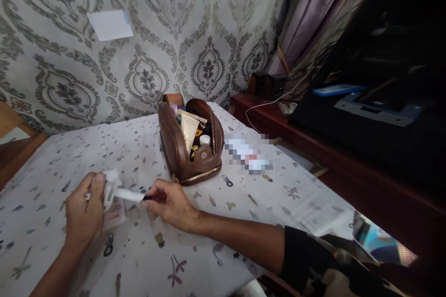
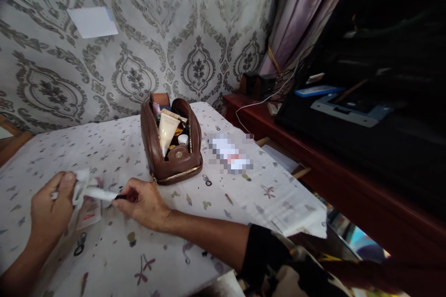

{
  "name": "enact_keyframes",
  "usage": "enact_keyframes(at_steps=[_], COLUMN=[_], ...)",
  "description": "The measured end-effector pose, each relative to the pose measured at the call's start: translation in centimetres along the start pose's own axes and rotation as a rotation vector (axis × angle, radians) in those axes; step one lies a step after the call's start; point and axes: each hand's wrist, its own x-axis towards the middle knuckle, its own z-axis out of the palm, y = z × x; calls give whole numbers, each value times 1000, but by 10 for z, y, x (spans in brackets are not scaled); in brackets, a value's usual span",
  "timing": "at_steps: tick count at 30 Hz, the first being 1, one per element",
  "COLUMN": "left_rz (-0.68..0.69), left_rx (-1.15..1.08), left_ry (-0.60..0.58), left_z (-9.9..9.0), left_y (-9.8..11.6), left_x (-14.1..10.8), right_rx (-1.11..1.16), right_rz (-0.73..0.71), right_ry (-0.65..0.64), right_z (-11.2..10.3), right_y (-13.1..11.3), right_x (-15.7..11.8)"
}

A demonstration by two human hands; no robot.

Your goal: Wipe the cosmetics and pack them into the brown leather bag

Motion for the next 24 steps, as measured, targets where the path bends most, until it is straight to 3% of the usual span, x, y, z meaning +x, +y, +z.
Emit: enact_keyframes(at_steps=[6, 8, 11, 15, 18, 21, 24], left_rz=[682, 812, 886, 904, 833, 624, 271], left_rx=[224, 201, 190, 226, 238, 204, 102], left_ry=[-35, -61, -113, -92, -44, -31, -53], left_z=[7, 11, 15, 11, 5, -1, -4], left_y=[-1, 5, 15, 11, -2, -11, -12], left_x=[-4, -9, -15, -11, -2, 4, 6], right_rx=[213, 254, 293, 354, 403, 419, 406], right_rz=[130, 143, 153, 180, 203, 203, 204], right_ry=[-114, -119, -138, -153, -152, -148, -151], right_z=[0, -1, -1, -1, -2, -4, -5], right_y=[-5, -5, -3, -2, -2, -1, 0], right_x=[3, 4, 5, 6, 7, 7, 7])
